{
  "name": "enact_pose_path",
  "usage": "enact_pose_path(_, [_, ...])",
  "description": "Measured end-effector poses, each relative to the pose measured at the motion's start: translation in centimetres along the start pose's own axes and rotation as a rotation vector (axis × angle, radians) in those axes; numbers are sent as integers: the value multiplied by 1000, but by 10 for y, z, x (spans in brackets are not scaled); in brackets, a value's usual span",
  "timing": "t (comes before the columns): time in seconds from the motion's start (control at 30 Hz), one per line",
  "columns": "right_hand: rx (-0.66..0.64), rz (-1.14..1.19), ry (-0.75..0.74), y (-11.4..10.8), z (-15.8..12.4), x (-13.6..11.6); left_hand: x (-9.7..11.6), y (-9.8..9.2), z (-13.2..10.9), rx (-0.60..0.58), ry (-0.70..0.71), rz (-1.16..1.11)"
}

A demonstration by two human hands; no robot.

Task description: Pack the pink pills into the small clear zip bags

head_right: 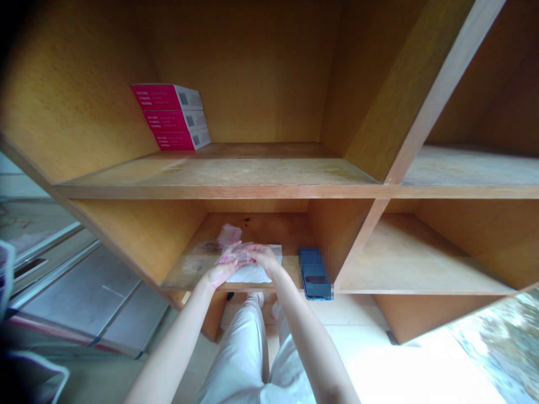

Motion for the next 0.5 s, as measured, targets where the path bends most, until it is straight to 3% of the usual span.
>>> enact_pose_path(0.33, [-22, -87, 11, 0, 0, -10, -5, -16, -3, 117, -14, -15])
enact_pose_path(0.5, [106, -70, 9, -13, 3, -18, -7, -28, -4, 183, 1, -46])
Point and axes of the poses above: each hand's wrist, its own z-axis towards the middle knuckle, its own y-axis out of the palm, x = y × z, the point moved 6 cm from there along z, towards the middle knuckle, and after that the axes turned 2 degrees about x, right-handed, at the moved point
